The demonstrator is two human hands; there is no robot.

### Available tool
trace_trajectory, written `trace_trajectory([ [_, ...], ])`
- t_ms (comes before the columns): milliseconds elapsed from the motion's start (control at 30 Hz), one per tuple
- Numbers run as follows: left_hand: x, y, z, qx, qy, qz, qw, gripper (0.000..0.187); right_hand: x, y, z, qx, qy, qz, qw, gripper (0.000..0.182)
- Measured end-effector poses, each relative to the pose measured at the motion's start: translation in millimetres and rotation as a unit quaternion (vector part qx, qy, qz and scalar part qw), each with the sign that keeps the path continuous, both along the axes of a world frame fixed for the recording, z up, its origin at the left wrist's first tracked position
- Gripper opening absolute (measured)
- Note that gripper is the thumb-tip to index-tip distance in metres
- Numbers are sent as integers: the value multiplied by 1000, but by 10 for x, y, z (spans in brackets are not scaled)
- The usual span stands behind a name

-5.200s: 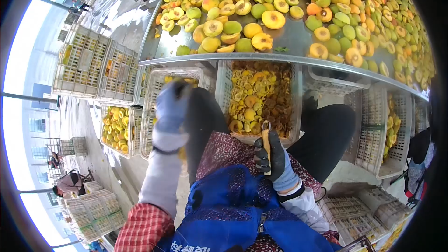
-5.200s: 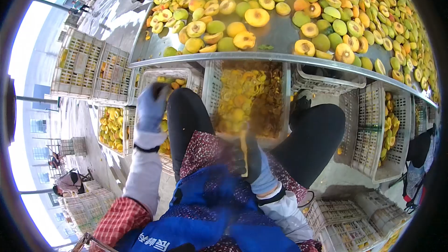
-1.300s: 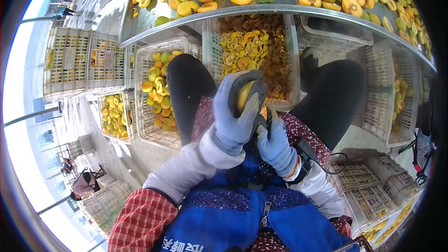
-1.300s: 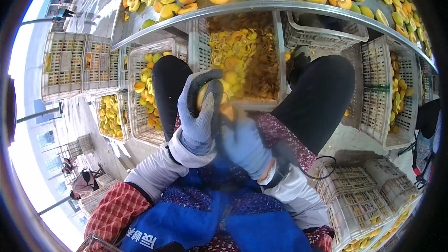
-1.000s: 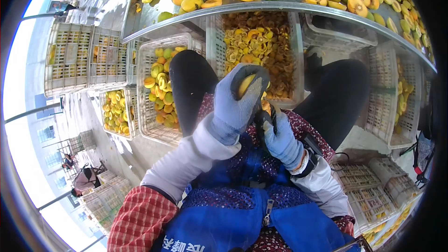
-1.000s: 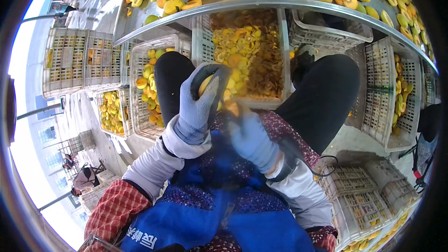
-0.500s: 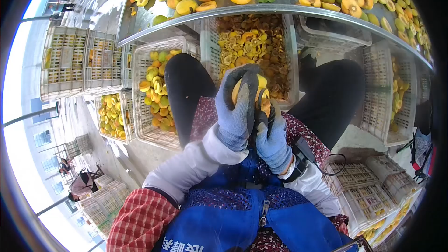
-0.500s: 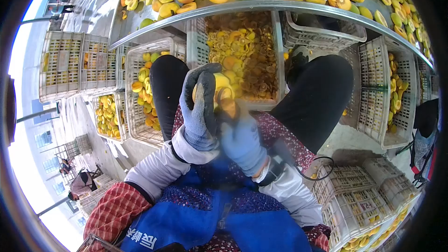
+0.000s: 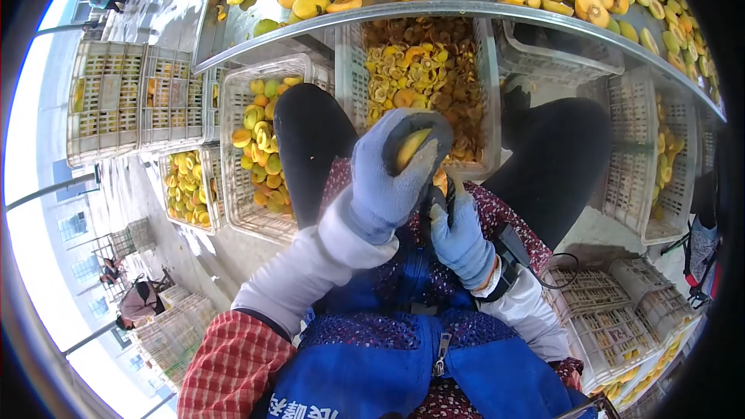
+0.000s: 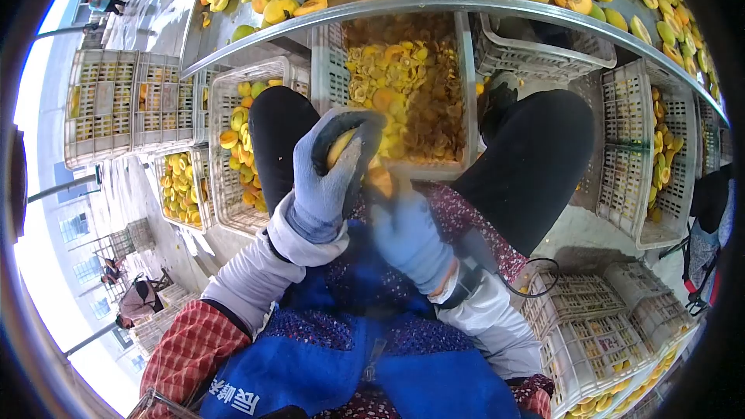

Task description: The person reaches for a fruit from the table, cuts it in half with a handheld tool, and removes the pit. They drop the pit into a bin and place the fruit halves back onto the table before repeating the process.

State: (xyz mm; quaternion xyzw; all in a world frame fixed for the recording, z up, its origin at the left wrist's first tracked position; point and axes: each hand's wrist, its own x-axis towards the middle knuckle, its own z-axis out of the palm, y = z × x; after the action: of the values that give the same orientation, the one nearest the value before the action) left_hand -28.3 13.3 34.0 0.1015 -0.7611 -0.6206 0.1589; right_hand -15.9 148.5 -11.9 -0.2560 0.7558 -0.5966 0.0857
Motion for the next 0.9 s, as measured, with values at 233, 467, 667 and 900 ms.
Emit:
trace_trajectory([
  [233,-114,-113,4,16,-181,-46,982,21,52,29,-182,-62,-108,33,992,45],
  [467,-64,-66,-210,138,-149,12,979,16,25,-18,-217,47,126,-1,991,39],
  [667,19,123,-136,132,-11,81,988,22,127,-107,-196,-86,-67,-44,993,39],
  [900,46,205,-90,124,55,96,986,30,-11,-10,121,-16,-106,27,994,49],
])
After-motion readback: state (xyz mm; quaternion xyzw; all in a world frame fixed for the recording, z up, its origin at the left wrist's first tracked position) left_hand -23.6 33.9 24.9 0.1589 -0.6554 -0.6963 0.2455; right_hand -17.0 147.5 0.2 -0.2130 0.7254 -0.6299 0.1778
